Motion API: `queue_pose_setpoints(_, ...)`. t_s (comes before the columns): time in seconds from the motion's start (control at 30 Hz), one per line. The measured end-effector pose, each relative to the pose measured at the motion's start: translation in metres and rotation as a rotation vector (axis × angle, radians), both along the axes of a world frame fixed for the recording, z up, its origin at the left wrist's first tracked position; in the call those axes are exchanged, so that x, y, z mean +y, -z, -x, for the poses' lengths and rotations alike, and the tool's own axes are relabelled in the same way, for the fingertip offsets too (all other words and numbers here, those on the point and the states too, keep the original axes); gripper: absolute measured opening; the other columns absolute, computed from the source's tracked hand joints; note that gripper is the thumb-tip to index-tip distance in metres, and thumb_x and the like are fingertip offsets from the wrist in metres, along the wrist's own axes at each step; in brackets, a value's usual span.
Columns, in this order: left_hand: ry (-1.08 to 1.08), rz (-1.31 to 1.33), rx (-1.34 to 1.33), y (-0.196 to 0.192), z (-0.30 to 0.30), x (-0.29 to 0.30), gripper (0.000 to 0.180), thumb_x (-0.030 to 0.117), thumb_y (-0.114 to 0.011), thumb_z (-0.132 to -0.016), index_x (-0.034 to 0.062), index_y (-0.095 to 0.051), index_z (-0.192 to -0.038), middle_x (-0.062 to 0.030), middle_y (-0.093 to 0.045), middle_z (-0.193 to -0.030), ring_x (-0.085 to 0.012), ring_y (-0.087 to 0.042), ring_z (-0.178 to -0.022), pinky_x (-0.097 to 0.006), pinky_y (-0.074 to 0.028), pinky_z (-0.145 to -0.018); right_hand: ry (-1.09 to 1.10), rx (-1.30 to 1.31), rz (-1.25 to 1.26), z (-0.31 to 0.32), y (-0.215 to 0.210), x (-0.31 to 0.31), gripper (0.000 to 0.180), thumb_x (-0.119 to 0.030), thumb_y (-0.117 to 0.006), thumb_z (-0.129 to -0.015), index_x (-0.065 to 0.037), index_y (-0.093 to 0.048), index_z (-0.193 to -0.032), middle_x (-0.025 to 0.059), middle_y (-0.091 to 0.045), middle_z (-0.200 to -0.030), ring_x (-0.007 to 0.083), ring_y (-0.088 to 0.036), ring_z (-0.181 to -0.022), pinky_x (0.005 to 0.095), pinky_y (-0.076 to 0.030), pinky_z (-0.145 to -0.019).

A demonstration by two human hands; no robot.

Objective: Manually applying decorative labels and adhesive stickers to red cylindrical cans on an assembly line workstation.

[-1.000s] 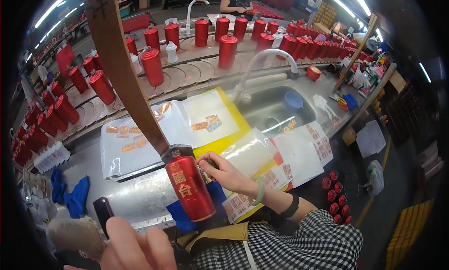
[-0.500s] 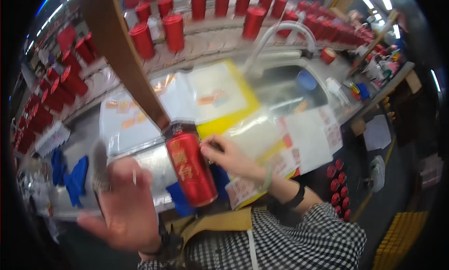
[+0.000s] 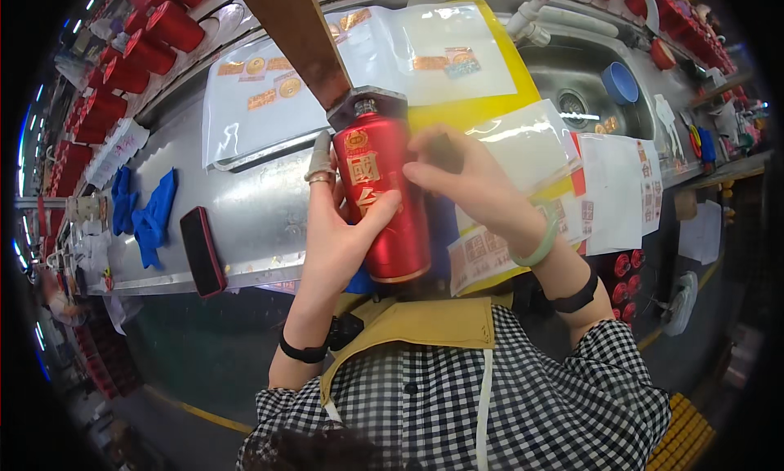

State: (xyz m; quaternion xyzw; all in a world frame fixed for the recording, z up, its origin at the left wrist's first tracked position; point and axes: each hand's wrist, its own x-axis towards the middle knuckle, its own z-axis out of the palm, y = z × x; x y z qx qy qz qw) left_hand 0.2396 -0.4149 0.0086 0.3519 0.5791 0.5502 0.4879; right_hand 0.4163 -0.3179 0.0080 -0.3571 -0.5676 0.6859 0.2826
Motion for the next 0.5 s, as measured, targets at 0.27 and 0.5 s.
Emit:
queue_pose_setpoints(0.27, 0.063, -0.038, -0.091, -0.0038, -0.0042, 0.0018, 0.078, 0.002, -0.071, -0.093, -0.0006, -0.026, -0.156, -0.0146, -0.054, -0.141, -0.0198, -0.059, -0.125, -0.036, -0.052, -0.103, -0.049, -0.044, 0.127, 0.0012, -0.0100, 0.0061, 0.034, -0.016, -0.077, -0.090, 0.000, -0.059, -0.115, -0.0019, -0.056, -0.086, 0.0057, -0.053, -0.078, 0.0222, -0.046, -0.070)
queue_pose_setpoints(0.5, 0.053, -0.040, -0.063, -0.0050, -0.0045, 0.0020, 0.082, 0.005, -0.073, -0.093, -0.0006, -0.022, -0.157, -0.0144, -0.057, -0.136, -0.0189, -0.063, -0.118, -0.035, -0.056, -0.097, -0.041, -0.036, 0.158, 0.0039, -0.0089, 0.0083, 0.035, -0.018, -0.079, -0.089, -0.002, -0.059, -0.112, -0.0033, -0.055, -0.081, 0.0050, -0.053, -0.073, 0.0221, -0.046, -0.064)
